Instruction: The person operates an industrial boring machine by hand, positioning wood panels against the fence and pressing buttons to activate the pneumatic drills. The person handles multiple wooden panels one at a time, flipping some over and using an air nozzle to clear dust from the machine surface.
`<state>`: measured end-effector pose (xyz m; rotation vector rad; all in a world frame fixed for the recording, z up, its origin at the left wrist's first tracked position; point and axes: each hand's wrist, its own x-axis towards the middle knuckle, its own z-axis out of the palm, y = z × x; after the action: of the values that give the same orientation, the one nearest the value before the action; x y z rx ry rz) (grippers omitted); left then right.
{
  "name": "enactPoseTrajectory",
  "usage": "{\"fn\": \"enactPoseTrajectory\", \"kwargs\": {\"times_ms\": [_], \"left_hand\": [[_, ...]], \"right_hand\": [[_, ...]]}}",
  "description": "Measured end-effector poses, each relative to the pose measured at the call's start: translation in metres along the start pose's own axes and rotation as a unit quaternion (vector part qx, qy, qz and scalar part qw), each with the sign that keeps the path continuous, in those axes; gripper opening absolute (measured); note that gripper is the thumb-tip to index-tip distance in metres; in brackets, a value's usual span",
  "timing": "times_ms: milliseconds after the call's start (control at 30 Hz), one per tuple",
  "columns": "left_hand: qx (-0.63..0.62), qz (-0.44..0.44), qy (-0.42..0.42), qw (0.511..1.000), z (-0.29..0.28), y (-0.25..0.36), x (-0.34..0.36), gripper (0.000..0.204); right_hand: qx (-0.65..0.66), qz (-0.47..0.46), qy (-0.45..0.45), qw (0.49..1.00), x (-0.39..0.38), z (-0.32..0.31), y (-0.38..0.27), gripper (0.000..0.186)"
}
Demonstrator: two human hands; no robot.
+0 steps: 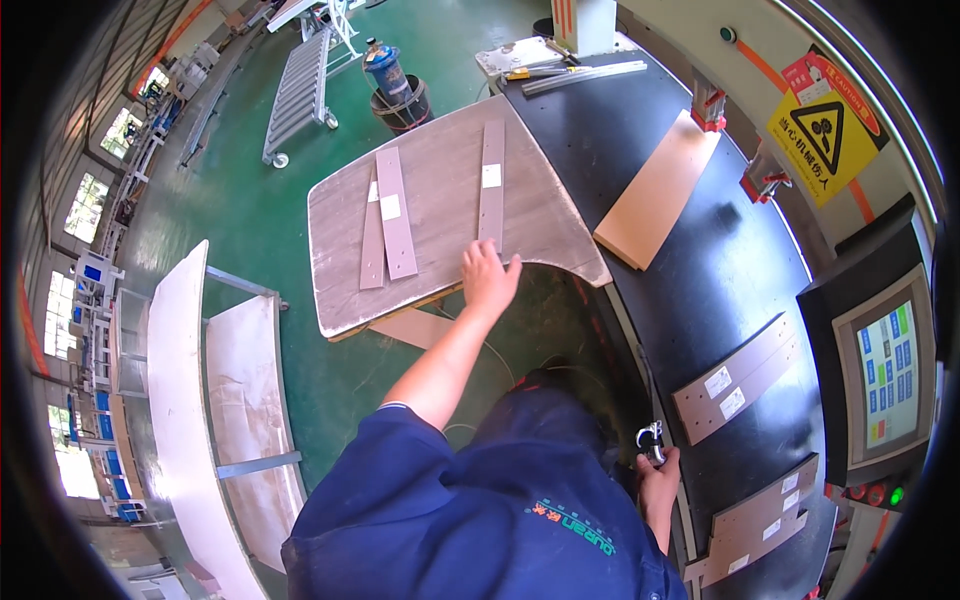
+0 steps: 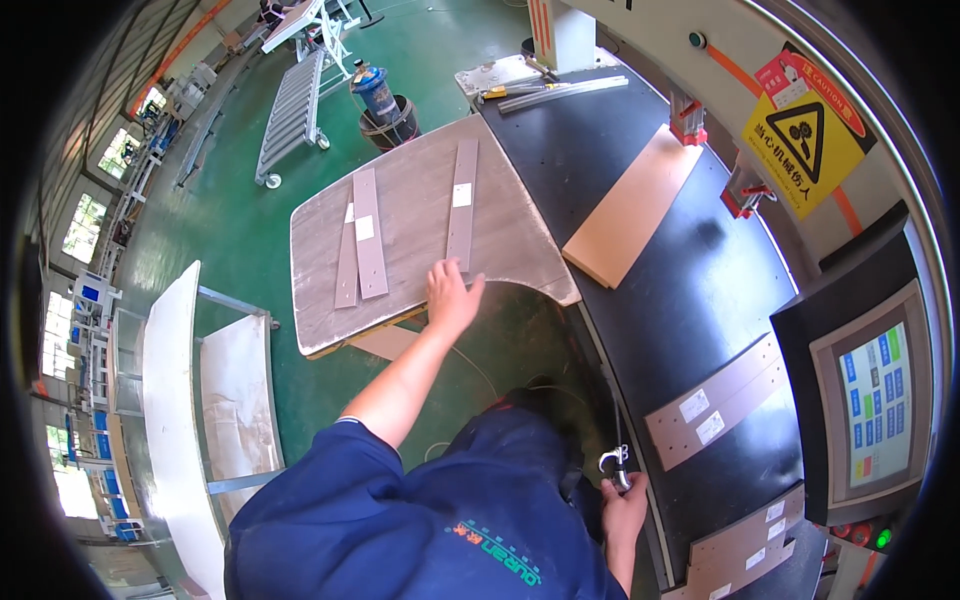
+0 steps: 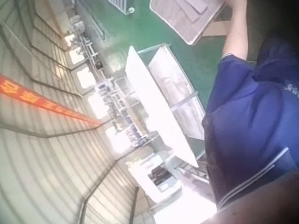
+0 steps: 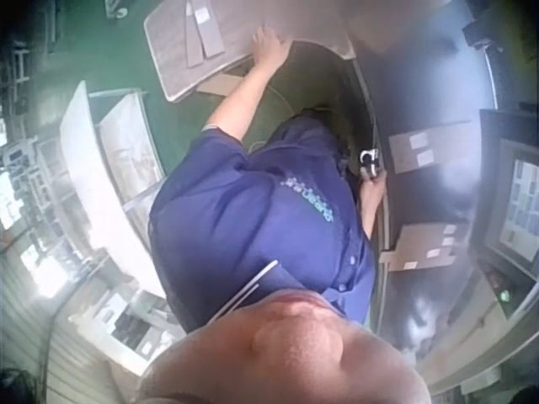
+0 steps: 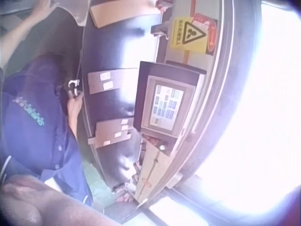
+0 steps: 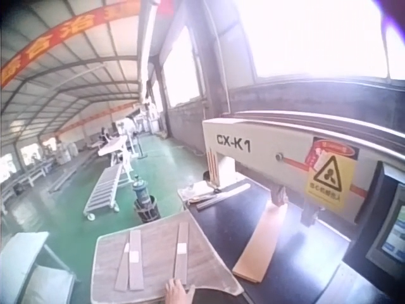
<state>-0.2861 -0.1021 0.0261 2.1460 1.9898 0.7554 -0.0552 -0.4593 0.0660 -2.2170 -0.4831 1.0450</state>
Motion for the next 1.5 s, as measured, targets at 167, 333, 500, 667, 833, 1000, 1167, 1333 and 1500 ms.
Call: {"fn": "enactPoseTrajectory", "kwargs": {"times_ms": [167, 333, 500, 667, 833, 1000, 1167, 1333, 1500], "left_hand": [[0.049, -0.107, -0.112, 0.987, 0.009, -0.014, 0.050, 0.065], [-0.271, -0.199, -0.170, 0.926, 0.006, -0.013, 0.076, 0.044], [-0.648, -0.251, -0.229, 0.681, 0.010, -0.038, 0.083, 0.037], [-0.659, -0.228, -0.265, 0.667, 0.007, -0.048, 0.087, 0.042], [-0.651, -0.196, -0.358, 0.640, 0.011, -0.038, 0.079, 0.051], [-0.619, -0.103, -0.485, 0.609, 0.022, -0.011, 0.054, 0.056], [-0.559, -0.048, -0.642, 0.523, 0.051, 0.048, 0.028, 0.064], [-0.501, -0.011, -0.736, 0.455, 0.070, 0.106, 0.005, 0.048], [-0.445, 0.076, -0.705, 0.547, 0.086, 0.141, -0.029, 0.039]], "right_hand": [[0.083, 0.006, -0.017, 0.996, 0.004, 0.005, -0.018, 0.025], [0.060, 0.002, -0.015, 0.998, 0.023, 0.028, -0.044, 0.027], [0.065, -0.019, -0.037, 0.997, 0.042, 0.052, -0.084, 0.026], [0.031, -0.057, -0.049, 0.997, 0.064, 0.066, -0.100, 0.025], [0.146, -0.029, -0.053, 0.987, 0.075, 0.078, -0.120, 0.023], [0.148, -0.062, -0.046, 0.986, 0.074, 0.076, -0.136, 0.020], [0.189, -0.049, 0.016, 0.981, 0.059, 0.064, -0.128, 0.020], [0.240, -0.032, 0.077, 0.967, 0.042, 0.059, -0.115, 0.022], [0.239, 0.000, 0.096, 0.966, 0.029, 0.055, -0.101, 0.023]]}}
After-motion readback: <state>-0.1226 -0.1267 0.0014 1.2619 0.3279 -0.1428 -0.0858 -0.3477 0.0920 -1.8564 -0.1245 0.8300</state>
